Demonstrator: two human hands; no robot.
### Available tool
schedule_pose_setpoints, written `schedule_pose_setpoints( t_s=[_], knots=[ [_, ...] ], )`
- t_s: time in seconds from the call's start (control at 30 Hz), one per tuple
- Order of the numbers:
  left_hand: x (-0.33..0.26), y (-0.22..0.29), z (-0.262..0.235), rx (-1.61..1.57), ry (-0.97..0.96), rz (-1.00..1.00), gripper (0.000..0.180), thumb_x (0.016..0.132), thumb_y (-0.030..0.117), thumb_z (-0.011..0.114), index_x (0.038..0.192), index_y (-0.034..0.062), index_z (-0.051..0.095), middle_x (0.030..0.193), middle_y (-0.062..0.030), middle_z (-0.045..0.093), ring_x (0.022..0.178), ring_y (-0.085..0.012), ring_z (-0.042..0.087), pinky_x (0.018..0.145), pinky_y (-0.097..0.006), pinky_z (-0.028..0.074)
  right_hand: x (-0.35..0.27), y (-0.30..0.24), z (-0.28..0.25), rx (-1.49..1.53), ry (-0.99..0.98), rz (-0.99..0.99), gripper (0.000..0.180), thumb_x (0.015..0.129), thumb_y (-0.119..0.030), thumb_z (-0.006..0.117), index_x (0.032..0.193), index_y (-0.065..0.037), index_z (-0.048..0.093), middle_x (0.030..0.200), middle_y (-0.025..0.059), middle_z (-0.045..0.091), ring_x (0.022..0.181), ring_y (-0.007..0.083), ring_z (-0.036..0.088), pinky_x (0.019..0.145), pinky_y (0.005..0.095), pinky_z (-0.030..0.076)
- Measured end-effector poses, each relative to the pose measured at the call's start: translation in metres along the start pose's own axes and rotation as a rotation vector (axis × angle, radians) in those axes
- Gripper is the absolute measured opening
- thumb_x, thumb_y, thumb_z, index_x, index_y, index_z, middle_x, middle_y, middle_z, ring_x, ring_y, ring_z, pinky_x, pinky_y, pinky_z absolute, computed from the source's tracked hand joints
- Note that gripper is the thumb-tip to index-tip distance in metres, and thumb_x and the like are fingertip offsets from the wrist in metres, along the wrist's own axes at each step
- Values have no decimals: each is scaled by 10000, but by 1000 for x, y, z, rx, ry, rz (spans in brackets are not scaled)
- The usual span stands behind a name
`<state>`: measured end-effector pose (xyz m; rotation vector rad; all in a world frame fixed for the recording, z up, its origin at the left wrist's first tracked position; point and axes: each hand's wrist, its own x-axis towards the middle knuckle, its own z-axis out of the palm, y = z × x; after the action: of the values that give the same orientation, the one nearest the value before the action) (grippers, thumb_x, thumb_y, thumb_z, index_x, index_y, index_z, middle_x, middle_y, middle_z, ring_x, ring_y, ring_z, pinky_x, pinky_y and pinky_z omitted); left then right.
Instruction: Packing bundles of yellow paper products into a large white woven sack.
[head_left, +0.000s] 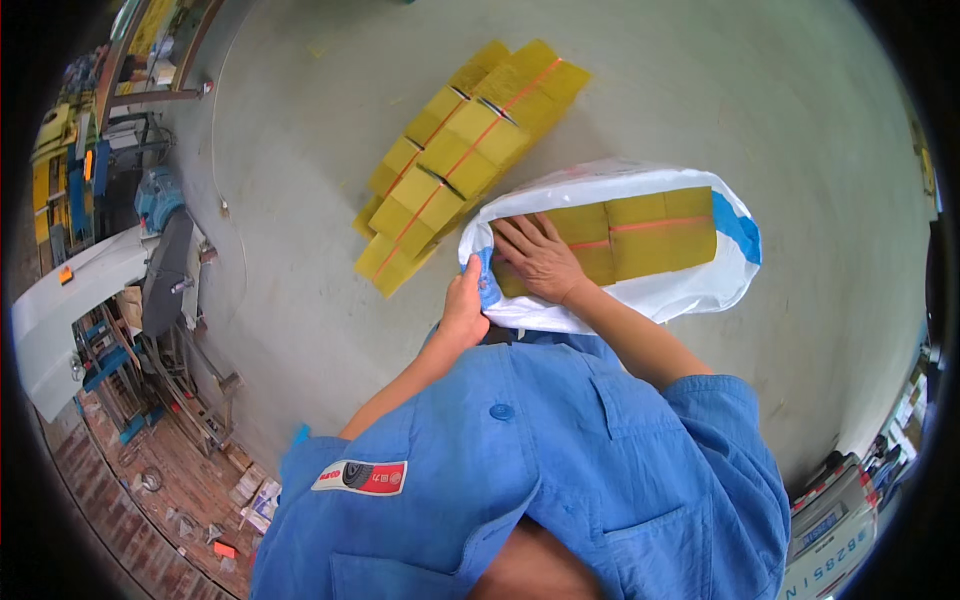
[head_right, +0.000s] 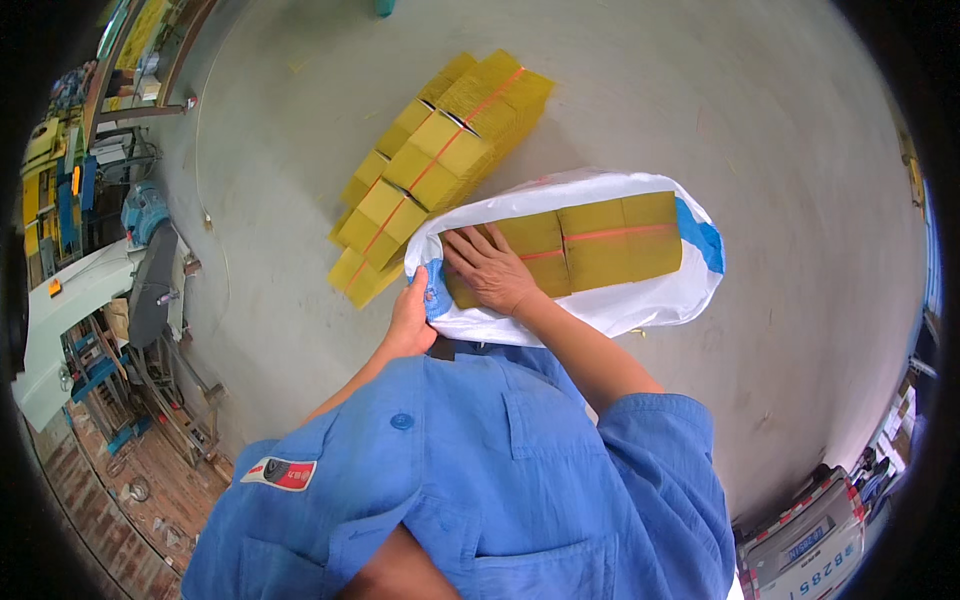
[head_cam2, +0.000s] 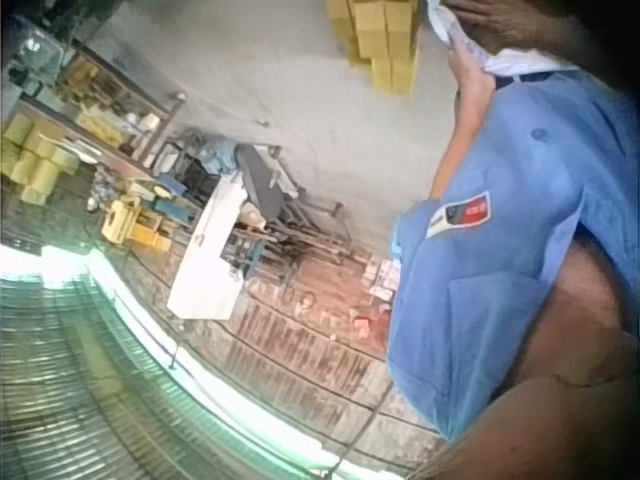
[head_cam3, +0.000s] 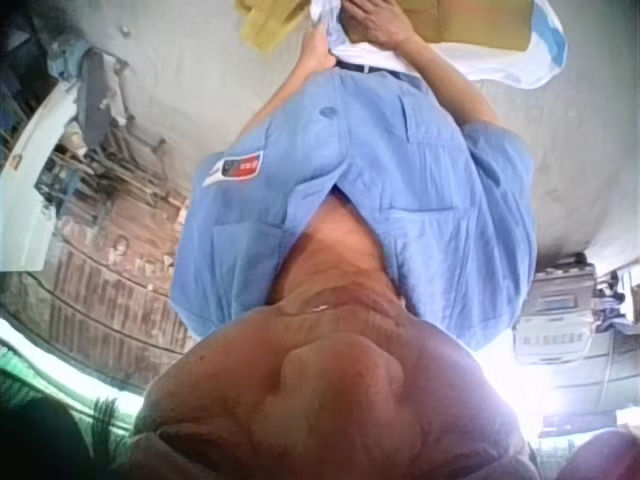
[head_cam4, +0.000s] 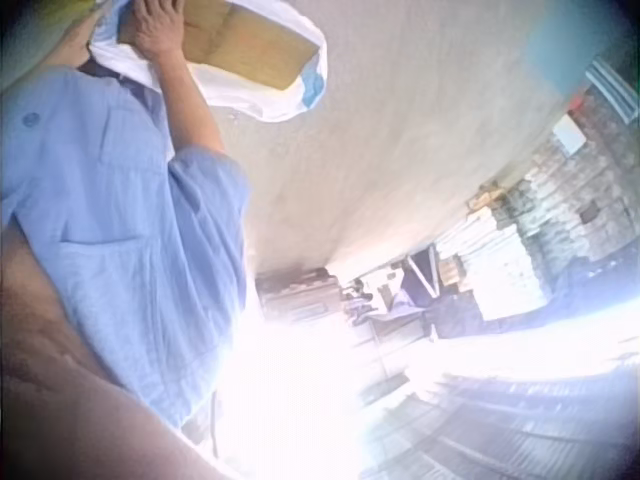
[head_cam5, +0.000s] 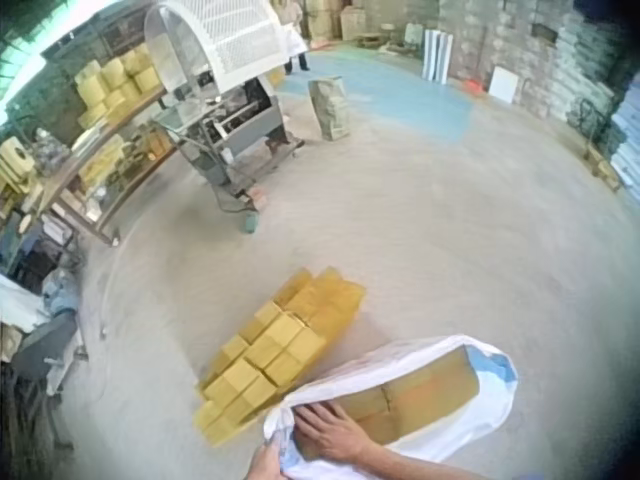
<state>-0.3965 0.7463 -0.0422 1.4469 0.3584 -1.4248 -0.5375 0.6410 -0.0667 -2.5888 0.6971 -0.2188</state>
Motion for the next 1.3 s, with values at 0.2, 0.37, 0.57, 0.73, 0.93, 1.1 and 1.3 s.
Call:
schedule_pose_setpoints(
  t_s=[0.2, 0.37, 0.57, 0.73, 0.93, 1.1, 1.3],
  knots=[
    [-13, -1, 0, 419, 87, 70, 440, 977, 385, 517, 1088, -35, 587, 977, -114, 632, 895, -203, 625, 799, -373, 513, 1, 3, -11, 42, 57, -1, 446, 867, -271, 576, 1287, -140, 511, 1356, 39, 476, 1278, 223, 416, 1095, 444, 287],
    [-37, 6, 21, 478, 101, 152, 445, 977, 379, 516, 1088, -46, 587, 978, -119, 636, 902, -193, 616, 807, -350, 500, -5, 2, -7, 38, 119, 11, 405, 897, -294, 550, 1262, -120, 530, 1331, 40, 500, 1234, 226, 452, 1066, 451, 306],
    [-36, 15, 16, 747, 32, 228, 418, 970, 355, 530, 1084, -43, 591, 907, -92, 622, 805, -164, 567, 728, -334, 469, -3, 6, -5, 69, 94, 27, 397, 905, -265, 518, 1273, -118, 532, 1404, 50, 455, 1308, 244, 401, 1108, 471, 272],
    [-35, 45, 29, 1168, 12, 548, 341, 917, 302, 603, 1056, -10, 608, 845, -102, 649, 741, -173, 604, 691, -336, 485, -6, 15, -18, 82, 62, 7, 435, 839, -210, 541, 1259, -94, 530, 1350, 65, 486, 1314, 252, 403, 1125, 498, 250],
    [14, 79, 65, 1021, -43, 629, 196, 802, 14, 485, 943, -9, 619, 780, -85, 617, 675, -163, 586, 610, -296, 471, 9, 29, -17, 79, 122, -9, 452, 828, -230, 560, 1261, -107, 519, 1304, 58, 501, 1275, 241, 434, 1111, 502, 263],
    [42, 78, 70, 544, -134, 240, 153, 745, -40, 431, 783, 27, 563, 693, -40, 545, 583, -128, 500, 529, -262, 408, 8, 18, 11, 179, 54, 65, 493, 829, -323, 605, 1283, -158, 505, 1296, 36, 492, 1282, 227, 417, 1087, 486, 279],
    [31, 88, 64, 495, -179, 127, 157, 709, -58, 414, 763, 32, 530, 710, -44, 541, 593, -138, 507, 534, -266, 429, 2, 19, 10, -6, 165, 30, 523, 823, -384, 635, 1286, -180, 502, 1351, 36, 472, 1306, 225, 399, 1098, 485, 281]
  ],
)
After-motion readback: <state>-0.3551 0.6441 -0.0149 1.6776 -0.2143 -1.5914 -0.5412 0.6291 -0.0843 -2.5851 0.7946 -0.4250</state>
